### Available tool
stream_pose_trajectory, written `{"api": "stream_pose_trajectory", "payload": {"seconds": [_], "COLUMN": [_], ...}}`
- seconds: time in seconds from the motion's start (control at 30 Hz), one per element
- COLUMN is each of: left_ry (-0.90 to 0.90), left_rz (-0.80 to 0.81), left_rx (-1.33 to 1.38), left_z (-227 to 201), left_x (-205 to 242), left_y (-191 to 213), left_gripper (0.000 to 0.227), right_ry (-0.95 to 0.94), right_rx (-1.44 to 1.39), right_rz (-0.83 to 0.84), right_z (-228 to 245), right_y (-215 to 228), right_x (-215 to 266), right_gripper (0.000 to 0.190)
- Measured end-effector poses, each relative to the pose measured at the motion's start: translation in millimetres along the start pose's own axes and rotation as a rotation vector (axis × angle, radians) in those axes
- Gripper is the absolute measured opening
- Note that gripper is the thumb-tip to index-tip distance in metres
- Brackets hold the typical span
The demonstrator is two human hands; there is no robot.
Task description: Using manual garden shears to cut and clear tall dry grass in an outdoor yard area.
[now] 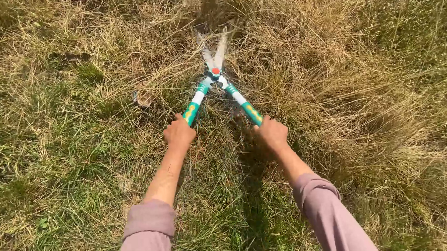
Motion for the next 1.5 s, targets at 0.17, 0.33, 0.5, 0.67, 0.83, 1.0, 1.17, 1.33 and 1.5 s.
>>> {"api": "stream_pose_trajectory", "payload": {"seconds": [0.17,0.33,0.5,0.67,0.83,1.0,1.17,1.33,1.5], "left_ry": [0.008,-0.009,-0.105,-0.049,0.055,0.054,0.003,0.032,-0.057], "left_rz": [0.013,-0.018,-0.06,-0.038,-0.108,-0.19,-0.14,-0.229,-0.197], "left_rx": [0.136,0.212,-0.034,0.014,-0.055,0.079,0.143,0.075,0.138], "left_z": [-17.9,22.2,81.6,117.4,104.9,48.9,92.7,76.0,38.8], "left_x": [8.5,30.1,71.3,87.5,35.7,26.6,25.6,16.5,38.2], "left_y": [-30.0,-8.2,0.0,-20.7,-8.7,22.7,24.2,56.1,22.2], "left_gripper": [0.058,0.061,0.054,0.05,0.051,0.053,0.057,0.061,0.055], "right_ry": [0.064,0.108,0.184,0.257,0.255,0.159,0.179,0.184,0.203], "right_rx": [-0.039,-0.191,0.049,0.114,0.085,-0.103,-0.007,0.046,0.017], "right_rz": [-0.035,0.03,0.058,-0.011,-0.089,-0.057,-0.037,-0.133,-0.13], "right_z": [72.6,59.2,9.2,33.9,86.2,146.1,113.8,117.4,111.2], "right_y": [10.5,-26.2,-58.3,-35.5,-13.9,-7.3,4.6,14.5,-20.4], "right_x": [43.6,44.5,32.2,44.5,34.0,40.8,50.1,25.8,14.0], "right_gripper": [0.044,0.043,0.043,0.039,0.041,0.051,0.052,0.05,0.06]}}
Point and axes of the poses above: each hand's wrist, its own x-axis away from the middle knuckle, its own y-axis out of the back of the hand, z = x × y, the point moved 6 cm from there along -x, towards the middle knuckle, and after that the axes turned 13 degrees about z, right-handed, at the moved point
